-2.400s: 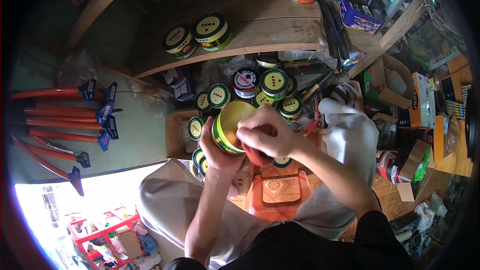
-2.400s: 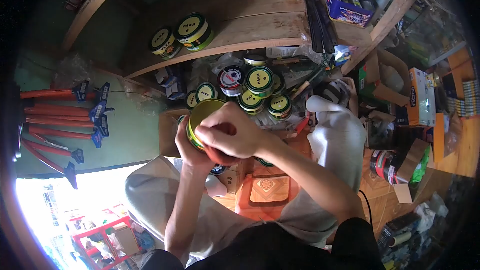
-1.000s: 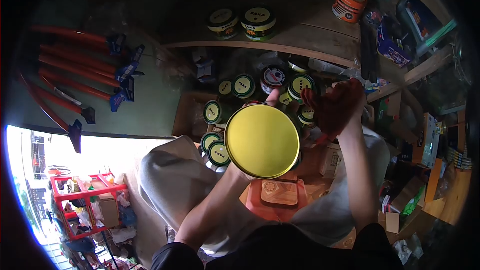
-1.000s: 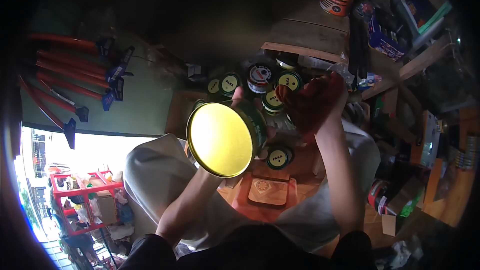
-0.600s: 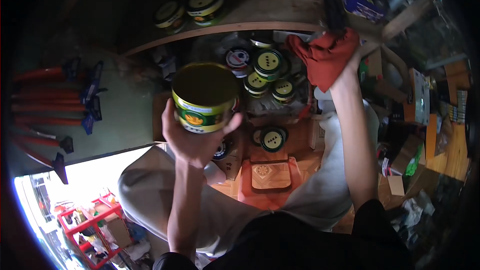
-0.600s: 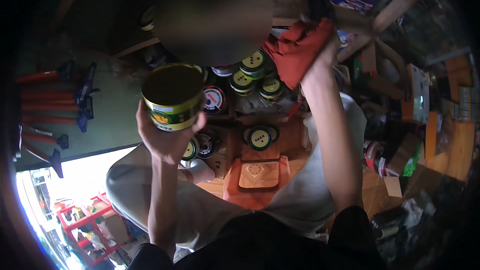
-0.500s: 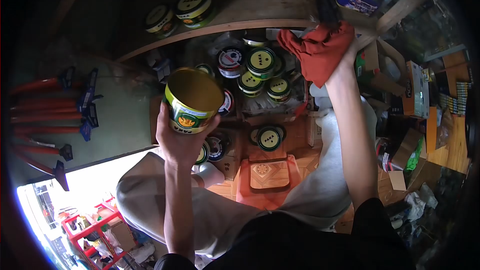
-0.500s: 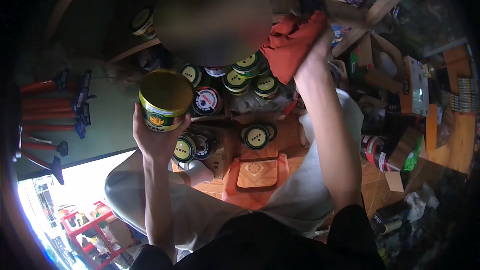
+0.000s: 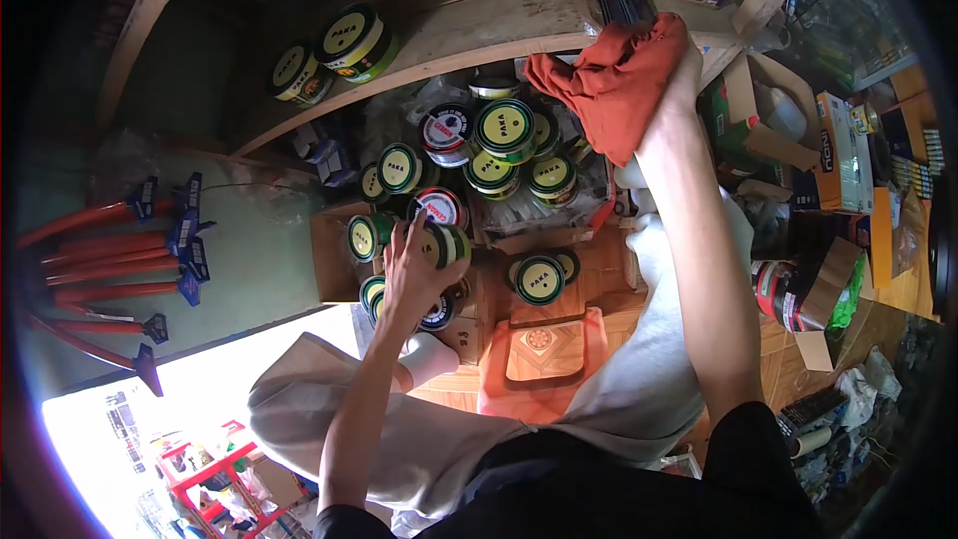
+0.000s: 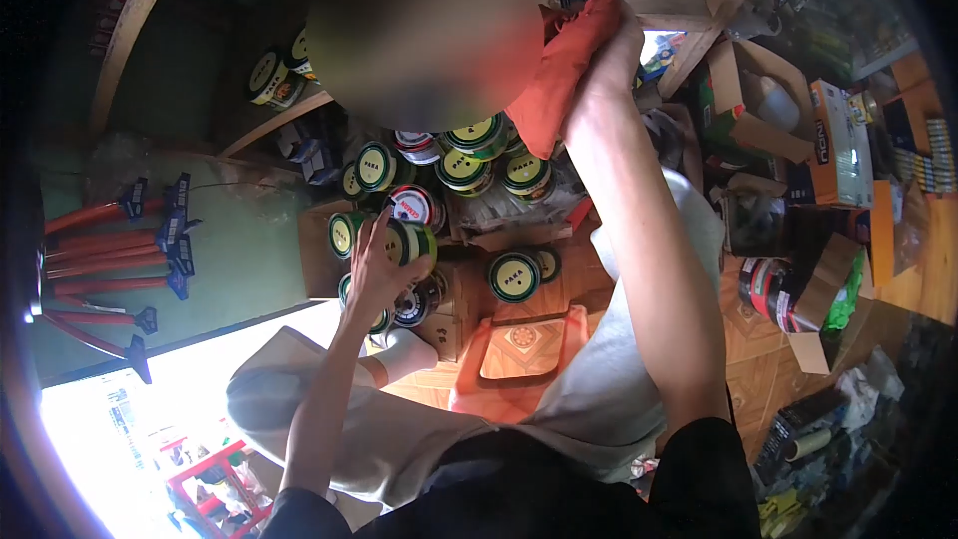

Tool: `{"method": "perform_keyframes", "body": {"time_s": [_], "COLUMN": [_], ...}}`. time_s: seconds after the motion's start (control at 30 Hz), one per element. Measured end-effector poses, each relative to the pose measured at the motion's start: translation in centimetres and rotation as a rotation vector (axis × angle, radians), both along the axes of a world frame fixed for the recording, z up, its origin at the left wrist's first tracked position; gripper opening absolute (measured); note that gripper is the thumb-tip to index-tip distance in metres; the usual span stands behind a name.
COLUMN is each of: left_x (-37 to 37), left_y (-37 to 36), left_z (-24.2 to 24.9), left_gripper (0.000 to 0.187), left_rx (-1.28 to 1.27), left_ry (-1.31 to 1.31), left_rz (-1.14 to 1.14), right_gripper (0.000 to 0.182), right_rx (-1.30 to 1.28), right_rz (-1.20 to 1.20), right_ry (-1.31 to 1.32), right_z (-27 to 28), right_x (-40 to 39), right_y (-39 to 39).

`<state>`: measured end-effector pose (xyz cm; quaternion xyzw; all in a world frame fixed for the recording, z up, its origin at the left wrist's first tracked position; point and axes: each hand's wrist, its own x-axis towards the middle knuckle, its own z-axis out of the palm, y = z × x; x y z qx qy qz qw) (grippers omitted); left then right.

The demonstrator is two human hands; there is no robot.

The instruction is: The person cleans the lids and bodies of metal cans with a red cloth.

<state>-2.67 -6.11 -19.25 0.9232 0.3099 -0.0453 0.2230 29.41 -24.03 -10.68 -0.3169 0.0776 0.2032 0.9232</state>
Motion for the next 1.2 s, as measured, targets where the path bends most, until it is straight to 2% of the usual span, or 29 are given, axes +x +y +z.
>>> {"method": "perform_keyframes", "body": {"time_s": [0.17, 0.33, 0.4, 0.47, 0.57, 0.7, 0.83, 1.03, 1.2], "left_x": [3.5, 6.7, 7.4, 8.1, 8.7, 8.4, 8.3, 8.8, 9.2], "left_y": [3.8, 5.9, 6.2, 5.9, 4.5, 3.7, 3.5, 3.1, 2.8], "left_z": [-2.4, -4.2, -5.1, -5.4, -4.9, -5.5, -6.6, -7.4, -7.2], "left_gripper": [0.103, 0.109, 0.109, 0.109, 0.109, 0.104, 0.105, 0.100, 0.095], "left_rx": [0.134, 0.159, 0.217, 0.249, 0.267, 0.360, 0.264, 0.298, 0.304], "left_ry": [0.057, 0.153, 0.172, 0.173, 0.222, 0.252, 0.238, 0.120, 0.120], "left_rz": [0.031, 0.043, 0.028, 0.034, 0.033, -0.066, -0.102, -0.076, -0.093], "right_gripper": [0.028, 0.028, 0.030, 0.035, 0.034, 0.033, 0.032, 0.032, 0.032], "right_rx": [0.050, 0.257, 0.208, 0.051, 0.072, 0.040, -0.005, 0.004, -0.032], "right_rz": [0.061, 0.137, 0.120, 0.049, 0.102, 0.048, 0.023, 0.097, 0.096], "right_ry": [0.016, 0.080, 0.083, 0.048, 0.061, 0.105, 0.082, 0.023, 0.034], "right_z": [2.1, -0.6, -0.3, 1.8, 1.7, 2.0, 2.3, 1.8, 1.6], "right_x": [-1.6, 0.5, 0.3, -1.5, -1.6, -1.4, -1.9, -2.3, -2.1], "right_y": [-0.4, -0.3, 0.0, 0.4, 0.5, 1.2, 1.5, 1.4, 1.9]}}
